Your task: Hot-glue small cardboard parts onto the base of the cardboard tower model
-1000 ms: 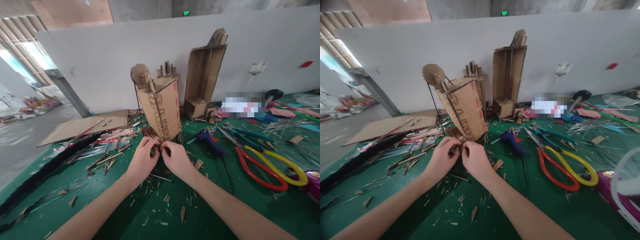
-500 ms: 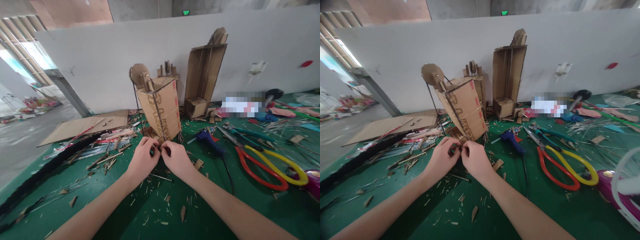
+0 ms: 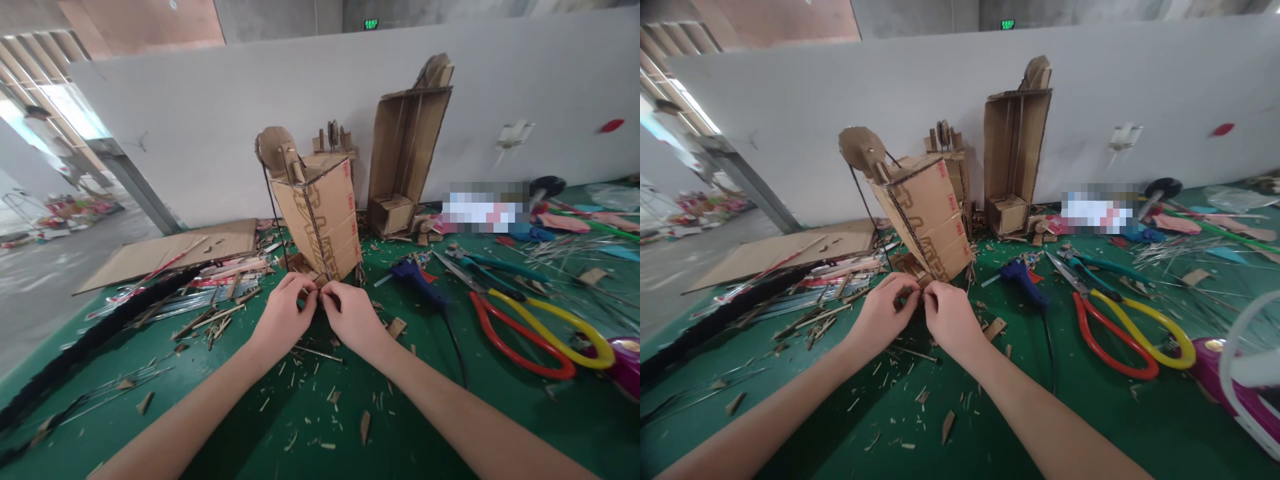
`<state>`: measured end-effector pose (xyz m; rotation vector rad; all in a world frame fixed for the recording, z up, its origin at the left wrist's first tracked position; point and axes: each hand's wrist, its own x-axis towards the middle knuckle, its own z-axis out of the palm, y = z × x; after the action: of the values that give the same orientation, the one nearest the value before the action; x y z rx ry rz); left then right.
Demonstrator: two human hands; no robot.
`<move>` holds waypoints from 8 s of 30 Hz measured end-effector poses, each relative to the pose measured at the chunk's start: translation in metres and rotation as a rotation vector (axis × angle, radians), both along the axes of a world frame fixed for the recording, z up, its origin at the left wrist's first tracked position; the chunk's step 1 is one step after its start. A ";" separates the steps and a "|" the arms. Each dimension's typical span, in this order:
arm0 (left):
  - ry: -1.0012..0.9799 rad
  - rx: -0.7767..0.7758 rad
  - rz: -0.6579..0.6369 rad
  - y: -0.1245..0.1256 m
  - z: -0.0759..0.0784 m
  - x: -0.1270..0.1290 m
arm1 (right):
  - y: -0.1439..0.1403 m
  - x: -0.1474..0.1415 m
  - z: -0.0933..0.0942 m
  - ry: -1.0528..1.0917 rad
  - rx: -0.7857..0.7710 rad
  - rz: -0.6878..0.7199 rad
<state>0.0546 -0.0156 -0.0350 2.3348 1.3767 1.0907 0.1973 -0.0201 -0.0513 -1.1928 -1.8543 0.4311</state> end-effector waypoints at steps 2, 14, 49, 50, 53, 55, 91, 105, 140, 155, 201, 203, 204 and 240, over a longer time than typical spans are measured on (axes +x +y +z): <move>0.026 0.013 0.010 0.001 -0.001 -0.001 | 0.000 0.000 0.000 -0.002 -0.003 0.002; 0.050 0.037 0.068 0.001 -0.004 0.003 | 0.000 -0.001 0.000 -0.007 -0.003 -0.015; 0.019 0.054 -0.009 0.006 -0.006 -0.008 | 0.009 0.001 -0.002 0.127 -0.049 0.057; 0.018 0.059 -0.013 0.006 -0.006 -0.008 | 0.009 0.001 -0.002 0.132 -0.061 0.058; 0.019 0.077 -0.022 0.007 -0.006 -0.009 | 0.009 0.002 0.000 0.163 -0.094 0.063; 0.025 0.075 -0.021 0.008 -0.005 -0.009 | 0.009 0.002 0.000 0.183 -0.108 0.067; 0.034 0.139 -0.015 0.004 -0.009 -0.007 | 0.010 0.004 0.004 0.116 -0.027 0.075; 0.037 0.071 -0.052 0.007 -0.005 -0.010 | 0.006 0.001 0.003 0.019 0.039 0.060; 0.445 0.130 -0.097 0.015 -0.008 -0.017 | 0.015 0.002 0.000 0.166 -0.065 0.085; 0.240 0.110 -0.146 0.018 -0.004 -0.016 | 0.014 0.005 0.003 0.159 -0.070 0.099; 0.412 -0.082 -0.370 0.021 0.035 -0.031 | 0.007 0.005 0.012 0.081 -0.080 0.254; 0.426 -0.103 -0.372 0.023 0.036 -0.031 | 0.007 0.005 0.012 0.085 -0.090 0.250; 0.442 -0.108 -0.372 0.023 0.036 -0.030 | 0.008 0.005 0.013 0.088 -0.096 0.249; 0.514 0.247 -0.139 0.007 0.019 -0.019 | 0.010 0.008 0.008 0.161 -0.129 0.221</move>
<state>0.0360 -0.0088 -0.0164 2.9910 1.2516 0.6764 0.2052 -0.0102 -0.0437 -1.0074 -1.8456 0.7575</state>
